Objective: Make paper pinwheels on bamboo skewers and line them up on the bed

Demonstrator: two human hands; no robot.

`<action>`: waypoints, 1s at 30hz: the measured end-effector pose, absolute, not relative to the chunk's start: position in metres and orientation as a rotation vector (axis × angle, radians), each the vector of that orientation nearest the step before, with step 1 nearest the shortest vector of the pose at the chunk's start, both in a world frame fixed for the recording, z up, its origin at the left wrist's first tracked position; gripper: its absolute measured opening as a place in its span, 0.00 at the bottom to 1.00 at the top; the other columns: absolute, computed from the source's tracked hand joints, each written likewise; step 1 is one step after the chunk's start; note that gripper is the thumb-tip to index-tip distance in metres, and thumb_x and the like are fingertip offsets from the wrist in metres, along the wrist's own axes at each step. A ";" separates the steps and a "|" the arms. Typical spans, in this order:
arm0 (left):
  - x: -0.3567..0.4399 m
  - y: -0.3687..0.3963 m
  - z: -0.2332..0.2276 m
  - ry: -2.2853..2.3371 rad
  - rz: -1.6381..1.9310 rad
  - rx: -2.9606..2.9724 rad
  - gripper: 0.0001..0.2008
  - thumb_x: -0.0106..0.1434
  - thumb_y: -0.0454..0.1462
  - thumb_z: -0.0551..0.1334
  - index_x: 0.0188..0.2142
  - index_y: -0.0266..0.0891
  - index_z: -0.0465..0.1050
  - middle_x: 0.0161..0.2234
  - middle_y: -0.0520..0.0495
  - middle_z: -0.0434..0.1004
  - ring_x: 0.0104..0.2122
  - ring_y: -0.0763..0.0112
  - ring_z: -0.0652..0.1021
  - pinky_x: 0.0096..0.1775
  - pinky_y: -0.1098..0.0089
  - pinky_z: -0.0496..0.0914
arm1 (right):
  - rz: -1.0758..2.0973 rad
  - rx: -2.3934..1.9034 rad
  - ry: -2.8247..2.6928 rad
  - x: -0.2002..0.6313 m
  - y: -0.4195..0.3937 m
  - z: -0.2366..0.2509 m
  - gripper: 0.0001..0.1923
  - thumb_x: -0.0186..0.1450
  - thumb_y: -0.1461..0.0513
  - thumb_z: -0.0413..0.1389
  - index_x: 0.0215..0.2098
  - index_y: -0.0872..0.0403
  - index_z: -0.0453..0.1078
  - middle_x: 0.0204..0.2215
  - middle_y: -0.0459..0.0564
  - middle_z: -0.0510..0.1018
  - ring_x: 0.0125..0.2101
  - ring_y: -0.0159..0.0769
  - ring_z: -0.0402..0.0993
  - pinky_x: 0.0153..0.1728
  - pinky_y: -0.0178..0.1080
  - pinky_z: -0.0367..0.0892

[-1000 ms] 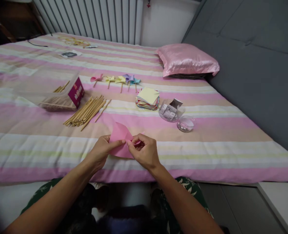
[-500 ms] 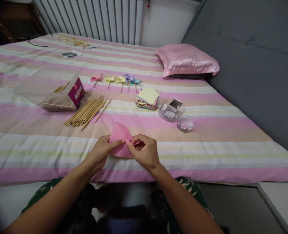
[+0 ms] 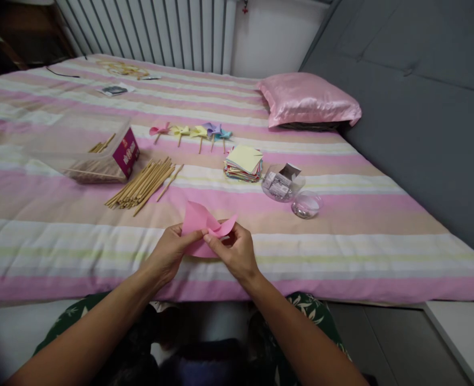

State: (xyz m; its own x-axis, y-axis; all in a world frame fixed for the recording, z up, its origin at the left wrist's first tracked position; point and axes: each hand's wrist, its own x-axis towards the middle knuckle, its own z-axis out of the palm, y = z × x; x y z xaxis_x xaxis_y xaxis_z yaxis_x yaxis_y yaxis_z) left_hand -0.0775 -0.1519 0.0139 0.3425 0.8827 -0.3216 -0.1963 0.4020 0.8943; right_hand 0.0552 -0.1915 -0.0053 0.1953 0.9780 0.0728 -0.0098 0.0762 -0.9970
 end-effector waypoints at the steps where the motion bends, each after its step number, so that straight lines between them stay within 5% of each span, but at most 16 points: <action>1: -0.077 -0.153 0.014 0.952 0.834 0.876 0.13 0.47 0.39 0.68 0.31 0.31 0.77 0.25 0.47 0.78 0.26 0.70 0.75 0.32 0.72 0.68 | 1.031 -1.224 -1.046 0.054 -0.192 -0.006 0.15 0.54 0.55 0.62 0.35 0.55 0.70 0.32 0.51 0.77 0.32 0.36 0.74 0.32 0.37 0.70; 9: -0.073 -0.157 0.014 0.961 0.818 0.895 0.11 0.47 0.38 0.68 0.30 0.32 0.77 0.25 0.47 0.77 0.27 0.70 0.75 0.33 0.71 0.67 | 0.996 -1.268 -0.883 0.052 -0.192 -0.006 0.11 0.51 0.57 0.62 0.27 0.55 0.69 0.23 0.46 0.73 0.24 0.31 0.69 0.26 0.34 0.67; 20: -0.088 -0.147 0.022 0.885 0.616 0.976 0.14 0.48 0.38 0.68 0.35 0.33 0.78 0.30 0.44 0.80 0.29 0.70 0.76 0.33 0.72 0.67 | 1.285 -1.293 -0.788 0.065 -0.190 0.001 0.15 0.48 0.58 0.63 0.17 0.55 0.61 0.13 0.38 0.59 0.16 0.23 0.50 0.17 0.30 0.48; 30: -0.089 -0.145 0.021 0.958 0.594 1.045 0.13 0.46 0.38 0.69 0.33 0.33 0.78 0.32 0.43 0.80 0.31 0.67 0.76 0.34 0.72 0.66 | 1.232 -1.387 -1.019 0.065 -0.191 -0.006 0.14 0.51 0.56 0.61 0.19 0.57 0.65 0.16 0.41 0.64 0.18 0.24 0.55 0.17 0.30 0.51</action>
